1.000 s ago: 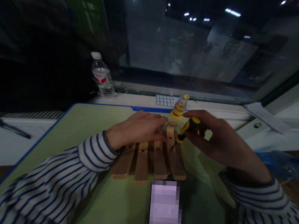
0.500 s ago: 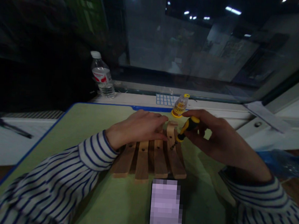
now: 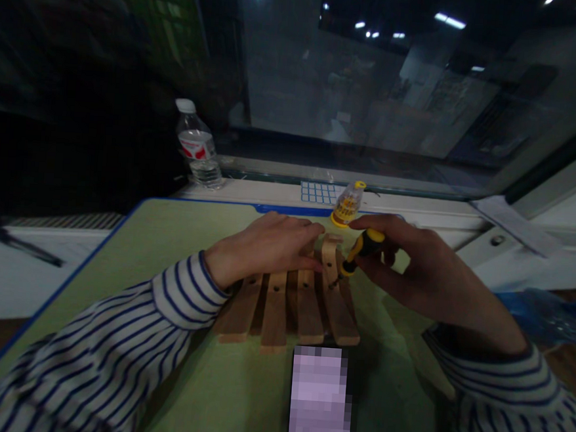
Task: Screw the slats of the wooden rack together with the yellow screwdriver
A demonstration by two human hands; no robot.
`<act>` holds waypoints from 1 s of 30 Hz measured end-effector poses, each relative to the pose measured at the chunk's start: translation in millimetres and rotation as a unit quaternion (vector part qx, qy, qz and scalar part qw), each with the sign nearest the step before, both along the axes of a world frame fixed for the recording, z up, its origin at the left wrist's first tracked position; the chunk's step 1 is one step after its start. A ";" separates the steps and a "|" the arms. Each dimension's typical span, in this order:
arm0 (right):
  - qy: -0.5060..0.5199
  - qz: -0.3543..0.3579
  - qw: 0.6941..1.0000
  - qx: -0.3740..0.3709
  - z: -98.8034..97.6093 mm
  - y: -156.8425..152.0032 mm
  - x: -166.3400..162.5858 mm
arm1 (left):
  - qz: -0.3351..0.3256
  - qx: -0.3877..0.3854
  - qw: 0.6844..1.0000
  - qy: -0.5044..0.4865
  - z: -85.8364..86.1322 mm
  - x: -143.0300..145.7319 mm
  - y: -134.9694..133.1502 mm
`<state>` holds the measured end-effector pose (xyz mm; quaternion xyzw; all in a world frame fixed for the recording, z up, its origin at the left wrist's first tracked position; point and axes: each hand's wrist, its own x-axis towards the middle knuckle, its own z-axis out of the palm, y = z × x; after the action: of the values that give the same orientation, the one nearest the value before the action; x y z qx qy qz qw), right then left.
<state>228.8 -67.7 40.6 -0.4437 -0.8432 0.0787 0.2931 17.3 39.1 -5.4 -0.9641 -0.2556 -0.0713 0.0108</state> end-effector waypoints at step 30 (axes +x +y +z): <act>-0.005 -0.011 1.000 -0.008 0.4 -0.8 -1.4 | -0.009 0.006 1.000 0.002 1.7 0.6 -0.5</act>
<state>227.4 -68.6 40.9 -0.4556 -0.8391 0.0805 0.2862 17.9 38.7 -3.7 -0.9664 -0.2465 -0.0710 0.0160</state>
